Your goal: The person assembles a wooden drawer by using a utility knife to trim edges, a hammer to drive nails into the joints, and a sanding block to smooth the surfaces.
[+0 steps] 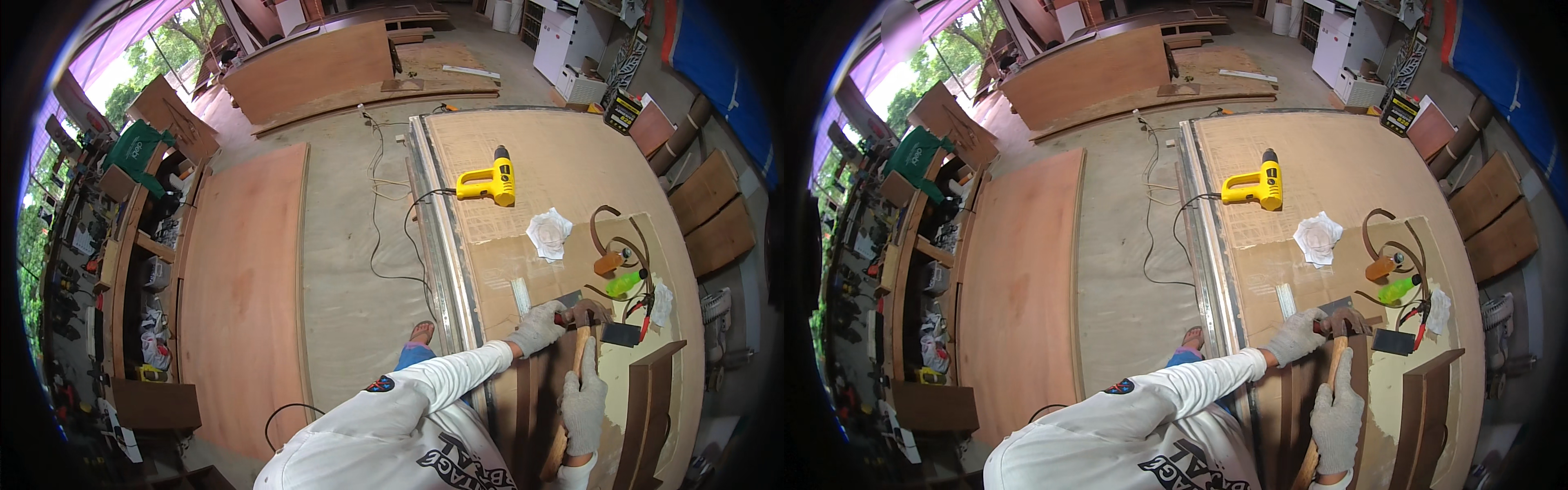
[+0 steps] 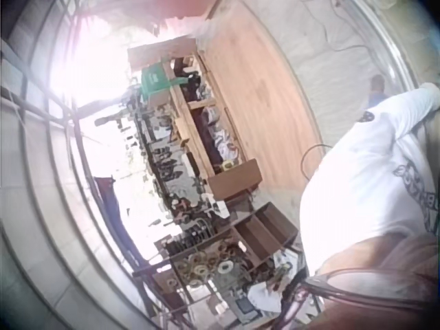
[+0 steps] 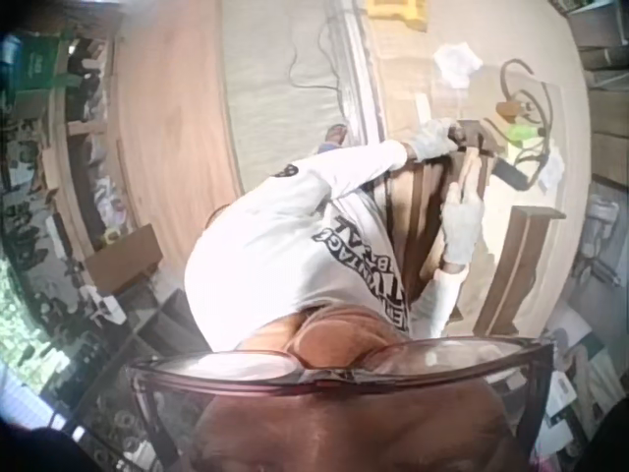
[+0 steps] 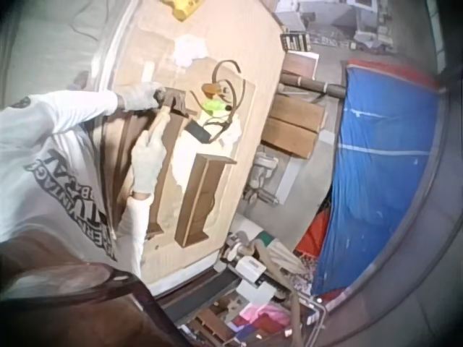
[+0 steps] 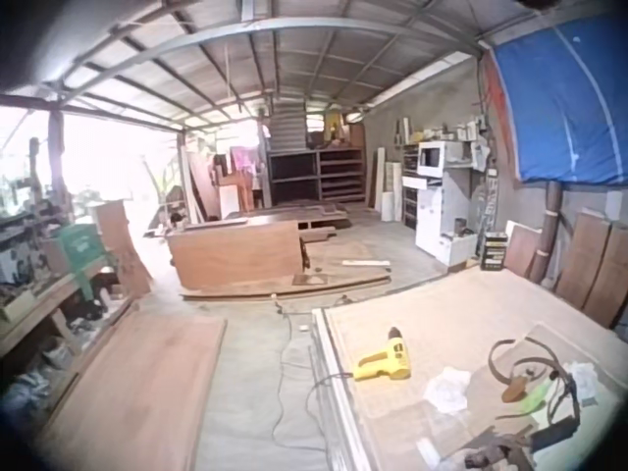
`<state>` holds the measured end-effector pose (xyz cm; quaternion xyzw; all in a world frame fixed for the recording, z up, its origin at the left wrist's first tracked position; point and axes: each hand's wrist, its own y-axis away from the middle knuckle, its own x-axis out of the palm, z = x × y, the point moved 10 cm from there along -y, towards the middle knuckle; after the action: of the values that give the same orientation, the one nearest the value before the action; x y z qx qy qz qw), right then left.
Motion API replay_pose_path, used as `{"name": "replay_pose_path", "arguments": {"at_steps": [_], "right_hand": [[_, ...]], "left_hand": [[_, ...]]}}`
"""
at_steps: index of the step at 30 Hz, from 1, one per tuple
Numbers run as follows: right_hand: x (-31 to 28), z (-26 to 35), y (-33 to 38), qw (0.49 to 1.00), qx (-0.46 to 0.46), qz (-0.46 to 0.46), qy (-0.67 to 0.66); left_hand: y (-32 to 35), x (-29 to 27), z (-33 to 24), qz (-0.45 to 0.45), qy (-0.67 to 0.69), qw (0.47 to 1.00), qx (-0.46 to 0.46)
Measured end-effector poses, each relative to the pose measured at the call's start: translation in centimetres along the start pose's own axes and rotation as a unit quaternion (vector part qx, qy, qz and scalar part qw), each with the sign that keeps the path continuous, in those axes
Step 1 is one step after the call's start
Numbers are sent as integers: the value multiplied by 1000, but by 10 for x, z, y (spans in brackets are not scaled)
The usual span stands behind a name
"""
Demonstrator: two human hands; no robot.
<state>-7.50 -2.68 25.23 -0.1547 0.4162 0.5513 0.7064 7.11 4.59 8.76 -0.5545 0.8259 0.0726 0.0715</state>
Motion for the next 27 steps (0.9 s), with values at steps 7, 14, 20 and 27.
{"name": "replay_pose_path", "arguments": {"at_steps": [7,14,20,27], "right_hand": [[-15,6,-6,998,-30,-24,-57],[-39,10,11,990,-118,-71,-34],[-16,-4,4,990,-122,-67,-9],[-56,36,31,975,-170,-131,-58]], "left_hand": [[-13,23,23,64,62,994,-66],[-9,20,7,20,-6,999,-46],[-12,21,11,10,-63,998,19],[-5,14,8,20,-1,999,-37]]}}
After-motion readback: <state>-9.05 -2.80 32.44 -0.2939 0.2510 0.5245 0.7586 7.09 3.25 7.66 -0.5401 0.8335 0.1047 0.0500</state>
